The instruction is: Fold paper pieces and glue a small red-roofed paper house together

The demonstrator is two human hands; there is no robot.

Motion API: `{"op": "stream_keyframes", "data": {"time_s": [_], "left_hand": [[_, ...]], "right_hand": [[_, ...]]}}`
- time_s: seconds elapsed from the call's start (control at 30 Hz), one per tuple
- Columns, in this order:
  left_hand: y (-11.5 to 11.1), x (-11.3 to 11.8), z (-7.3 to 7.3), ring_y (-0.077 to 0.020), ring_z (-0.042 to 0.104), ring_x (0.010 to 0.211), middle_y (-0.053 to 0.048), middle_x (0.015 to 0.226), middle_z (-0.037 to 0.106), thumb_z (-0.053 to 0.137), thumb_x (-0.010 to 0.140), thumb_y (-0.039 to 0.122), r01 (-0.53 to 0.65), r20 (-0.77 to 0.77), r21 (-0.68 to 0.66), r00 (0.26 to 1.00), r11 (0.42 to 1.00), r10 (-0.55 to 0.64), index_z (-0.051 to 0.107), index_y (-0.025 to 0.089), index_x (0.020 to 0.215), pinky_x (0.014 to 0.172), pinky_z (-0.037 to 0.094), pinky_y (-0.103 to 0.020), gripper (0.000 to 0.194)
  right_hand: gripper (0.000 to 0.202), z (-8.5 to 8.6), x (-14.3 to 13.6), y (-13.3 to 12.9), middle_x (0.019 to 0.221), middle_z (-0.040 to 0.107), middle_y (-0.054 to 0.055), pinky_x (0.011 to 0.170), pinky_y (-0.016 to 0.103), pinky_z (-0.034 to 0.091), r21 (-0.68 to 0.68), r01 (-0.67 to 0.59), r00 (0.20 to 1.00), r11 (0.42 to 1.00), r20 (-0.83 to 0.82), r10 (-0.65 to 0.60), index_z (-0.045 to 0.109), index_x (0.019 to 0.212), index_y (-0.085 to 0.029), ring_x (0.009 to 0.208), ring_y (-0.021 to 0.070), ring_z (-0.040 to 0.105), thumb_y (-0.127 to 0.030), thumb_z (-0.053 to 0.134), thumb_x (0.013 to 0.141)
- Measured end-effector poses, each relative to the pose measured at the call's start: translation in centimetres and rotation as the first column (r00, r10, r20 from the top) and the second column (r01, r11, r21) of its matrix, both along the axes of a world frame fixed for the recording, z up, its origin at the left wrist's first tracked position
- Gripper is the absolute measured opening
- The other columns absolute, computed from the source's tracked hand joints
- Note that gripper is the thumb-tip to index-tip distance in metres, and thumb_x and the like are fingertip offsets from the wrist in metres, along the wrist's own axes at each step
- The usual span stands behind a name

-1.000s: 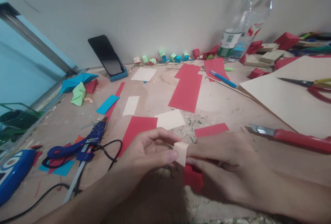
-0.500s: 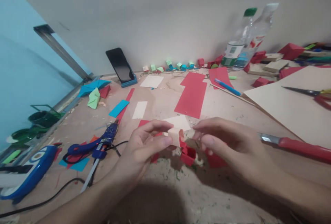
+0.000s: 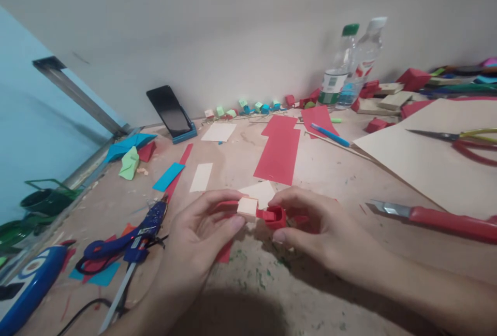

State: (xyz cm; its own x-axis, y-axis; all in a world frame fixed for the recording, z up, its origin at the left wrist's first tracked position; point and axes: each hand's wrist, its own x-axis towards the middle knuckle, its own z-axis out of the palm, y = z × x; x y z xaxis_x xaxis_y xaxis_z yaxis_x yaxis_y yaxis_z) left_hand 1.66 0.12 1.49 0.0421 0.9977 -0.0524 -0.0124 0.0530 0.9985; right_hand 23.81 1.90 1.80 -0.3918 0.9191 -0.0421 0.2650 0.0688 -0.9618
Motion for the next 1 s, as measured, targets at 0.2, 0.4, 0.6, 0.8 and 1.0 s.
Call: {"op": "stream_keyframes", "data": {"time_s": [0.2,0.4,0.6,0.8,1.0], "left_hand": [[-0.2,0.6,0.3,-0.02,0.074,0.099,-0.002,0.106,0.077,0.083,0.083,0.024,0.009,-0.05,0.016,0.999,1.0,-0.008,0.077,0.026,0.101,0.084,0.061,-0.026,0.019],[-0.7,0.9,0.3,-0.0223,0.074,0.095,-0.001,0.105,0.078,0.081,0.083,0.022,0.027,-0.305,0.157,0.952,0.987,0.022,0.081,0.032,0.094,0.083,0.061,-0.03,0.015],[-1.1,0.8,0.1,-0.0246,0.072,0.098,-0.001,0.101,0.079,0.082,0.082,0.017,0.157,-0.529,0.407,0.843,0.9,0.092,0.083,0.037,0.102,0.09,0.056,-0.032,0.028],[-1.0,0.8,0.1,-0.0253,0.07,0.104,-0.001,0.105,0.078,0.082,0.084,0.02,0.149,-0.574,0.363,0.813,0.92,0.095,0.083,0.035,0.103,0.098,0.051,-0.033,0.024],[-0.7,0.8,0.1,-0.0234,0.072,0.103,-0.002,0.117,0.076,0.079,0.087,0.032,0.03,-0.452,0.201,0.89,0.979,0.065,0.081,0.032,0.106,0.09,0.058,-0.031,0.019]], "right_hand": [[0.027,-0.4,-0.5,-0.2,0.103,0.079,0.003,0.077,0.03,0.055,-0.121,-0.047,0.998,0.992,-0.033,0.044,0.071,0.114,-0.02,0.088,0.0175,0.073,-0.012,0.068,0.088],[0.03,-0.9,-0.6,-0.6,0.092,0.079,0.001,0.074,0.029,0.053,-0.108,-0.124,0.992,0.986,-0.011,0.123,0.077,0.112,-0.021,0.083,0.0165,0.07,-0.006,0.066,0.089],[0.032,-0.9,-0.4,-0.3,0.11,0.077,0.002,0.084,0.029,0.054,-0.042,-0.119,0.987,0.992,-0.115,0.113,0.081,0.111,-0.023,0.098,0.0171,0.07,-0.005,0.069,0.088],[0.028,-1.2,-0.6,-0.4,0.086,0.077,0.002,0.07,0.029,0.055,-0.161,-0.024,0.997,0.987,-0.077,0.012,0.074,0.113,-0.018,0.079,0.0181,0.073,-0.011,0.073,0.085],[0.015,-0.5,-0.6,-0.4,0.081,0.074,-0.001,0.063,0.024,0.053,-0.112,0.045,0.988,0.993,-0.143,-0.061,0.066,0.093,-0.018,0.071,0.014,0.071,-0.017,0.078,0.084]]}}
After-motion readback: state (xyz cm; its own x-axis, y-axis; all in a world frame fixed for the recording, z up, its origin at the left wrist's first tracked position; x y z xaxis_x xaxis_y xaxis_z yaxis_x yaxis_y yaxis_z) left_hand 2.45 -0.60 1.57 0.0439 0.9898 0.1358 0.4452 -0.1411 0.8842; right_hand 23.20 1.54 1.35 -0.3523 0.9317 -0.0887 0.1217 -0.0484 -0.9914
